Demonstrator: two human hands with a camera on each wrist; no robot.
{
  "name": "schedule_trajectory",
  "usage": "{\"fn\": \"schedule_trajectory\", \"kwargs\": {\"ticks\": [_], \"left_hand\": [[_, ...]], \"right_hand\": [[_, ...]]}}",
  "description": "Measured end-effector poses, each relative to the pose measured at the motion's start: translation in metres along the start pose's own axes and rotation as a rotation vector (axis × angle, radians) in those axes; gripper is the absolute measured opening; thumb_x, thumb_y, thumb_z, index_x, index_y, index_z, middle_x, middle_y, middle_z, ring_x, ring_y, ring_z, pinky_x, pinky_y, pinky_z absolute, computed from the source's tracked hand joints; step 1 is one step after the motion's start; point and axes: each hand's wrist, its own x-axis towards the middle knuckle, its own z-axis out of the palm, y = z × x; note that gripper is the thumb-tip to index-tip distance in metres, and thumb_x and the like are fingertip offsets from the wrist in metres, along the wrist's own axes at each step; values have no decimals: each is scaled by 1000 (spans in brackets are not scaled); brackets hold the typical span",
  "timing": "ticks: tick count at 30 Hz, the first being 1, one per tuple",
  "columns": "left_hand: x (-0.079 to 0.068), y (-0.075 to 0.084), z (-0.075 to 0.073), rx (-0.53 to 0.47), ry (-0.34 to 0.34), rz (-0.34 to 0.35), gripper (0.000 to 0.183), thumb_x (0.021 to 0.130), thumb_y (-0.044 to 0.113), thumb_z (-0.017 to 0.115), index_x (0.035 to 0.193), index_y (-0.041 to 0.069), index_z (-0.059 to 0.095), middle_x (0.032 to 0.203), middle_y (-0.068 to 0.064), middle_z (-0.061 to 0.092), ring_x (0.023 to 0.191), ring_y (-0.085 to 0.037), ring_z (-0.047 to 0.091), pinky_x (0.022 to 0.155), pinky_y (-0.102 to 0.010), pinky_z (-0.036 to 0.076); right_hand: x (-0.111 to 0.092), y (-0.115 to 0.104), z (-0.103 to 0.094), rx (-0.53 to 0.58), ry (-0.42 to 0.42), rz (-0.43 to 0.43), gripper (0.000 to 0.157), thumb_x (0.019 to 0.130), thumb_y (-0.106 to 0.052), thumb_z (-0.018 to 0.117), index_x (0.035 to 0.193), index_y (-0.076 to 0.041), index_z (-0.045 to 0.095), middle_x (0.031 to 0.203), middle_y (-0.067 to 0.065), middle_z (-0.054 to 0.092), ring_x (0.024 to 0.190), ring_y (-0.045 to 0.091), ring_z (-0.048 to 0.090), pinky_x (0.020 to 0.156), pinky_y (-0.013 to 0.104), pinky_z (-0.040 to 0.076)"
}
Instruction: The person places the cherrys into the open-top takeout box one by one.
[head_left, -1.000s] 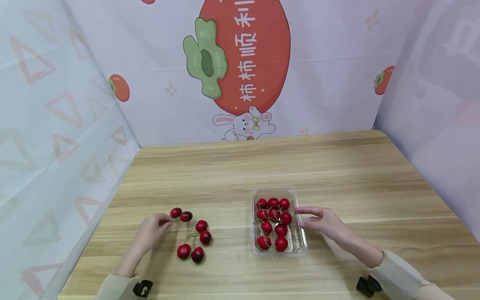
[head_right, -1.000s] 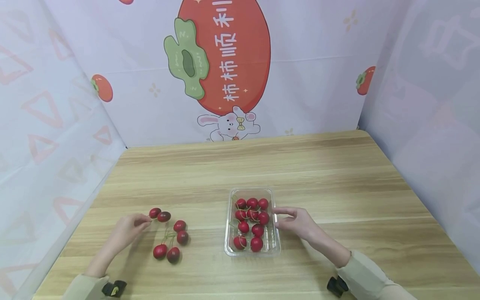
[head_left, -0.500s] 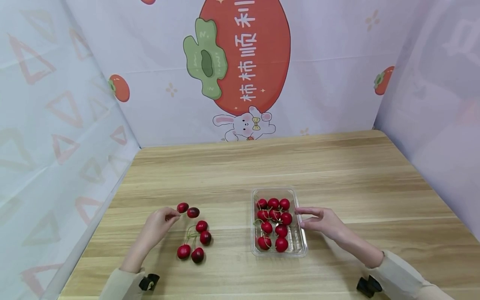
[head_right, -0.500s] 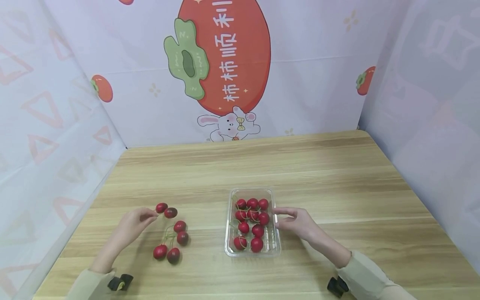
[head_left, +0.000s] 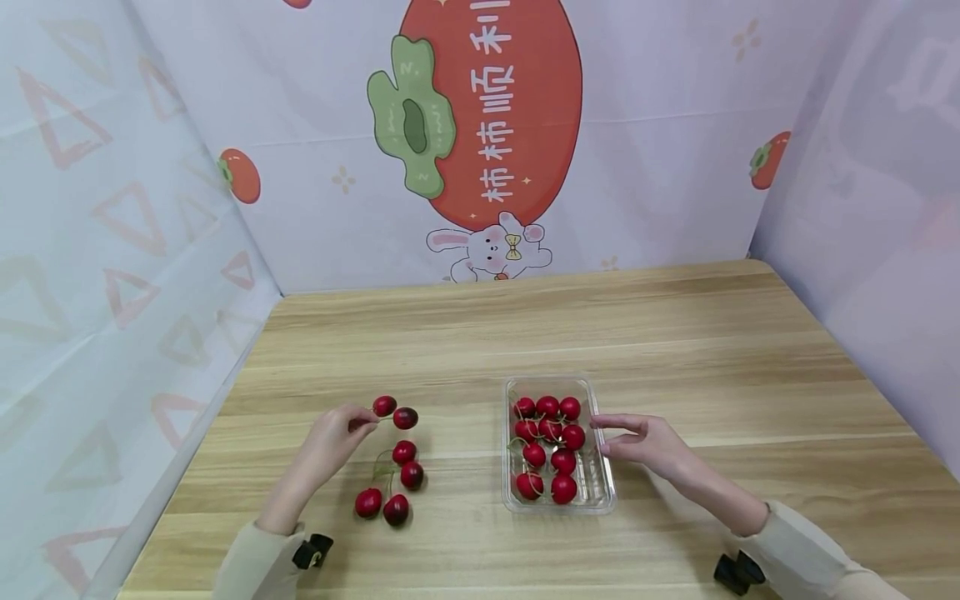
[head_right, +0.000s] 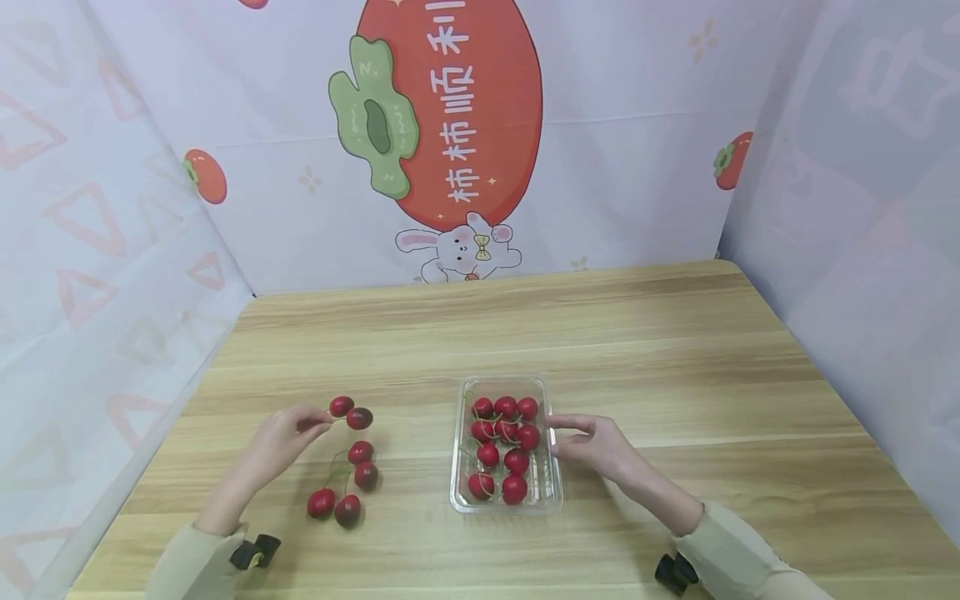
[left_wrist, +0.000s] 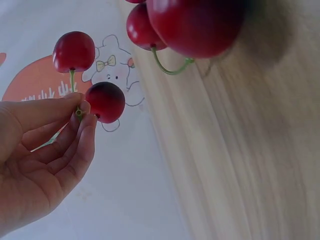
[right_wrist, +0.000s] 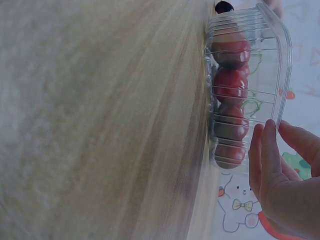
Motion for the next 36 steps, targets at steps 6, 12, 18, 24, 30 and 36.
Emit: {"fn": "schedule_trajectory", "kwargs": {"ticks": [6,12,18,24,30,36], "left_hand": [[4,10,2,7,-1,33,7,79,3,63,85,1,66,83,-6,64,74,-17,59,65,-29,50],[9,21,5,-6,16,108,6,79,1,63,84,1,66,81,-5,64,71,-14,59,62,-25,50],[14,35,9,-23,15,166,6,78,0,64,83,2,66,80,-5,63,70,-13,58,61,-23,50],[18,48,11,-31,-8,179,7,77,0,64,83,3,67,79,-4,62,70,-11,57,62,-22,50],[21,59,14,-32,-31,240,8,76,0,65,83,4,67,78,-3,61,70,-11,56,62,-21,49],[25,71,17,-25,-45,298,6,78,2,64,83,3,67,78,-2,61,69,-11,55,61,-18,48]], "right_hand": [[0,0,-1,10,-12,-9,53,82,-22,63,124,4,46,120,22,51,94,20,61,87,37,45],[0,0,1,14,-3,4,53,81,-23,63,124,3,47,119,21,53,94,18,61,86,35,45],[0,1,1,2,4,5,53,81,-23,64,124,3,47,117,20,54,93,18,61,86,36,45],[0,1,1,8,0,4,53,81,-23,63,124,3,46,118,21,53,94,18,61,87,37,44],[-1,0,0,0,-1,-2,52,82,-22,63,124,3,47,120,21,52,94,17,61,87,35,45],[-1,-1,0,4,-5,-11,52,82,-21,62,124,4,46,121,22,50,94,18,61,87,35,44]]}}
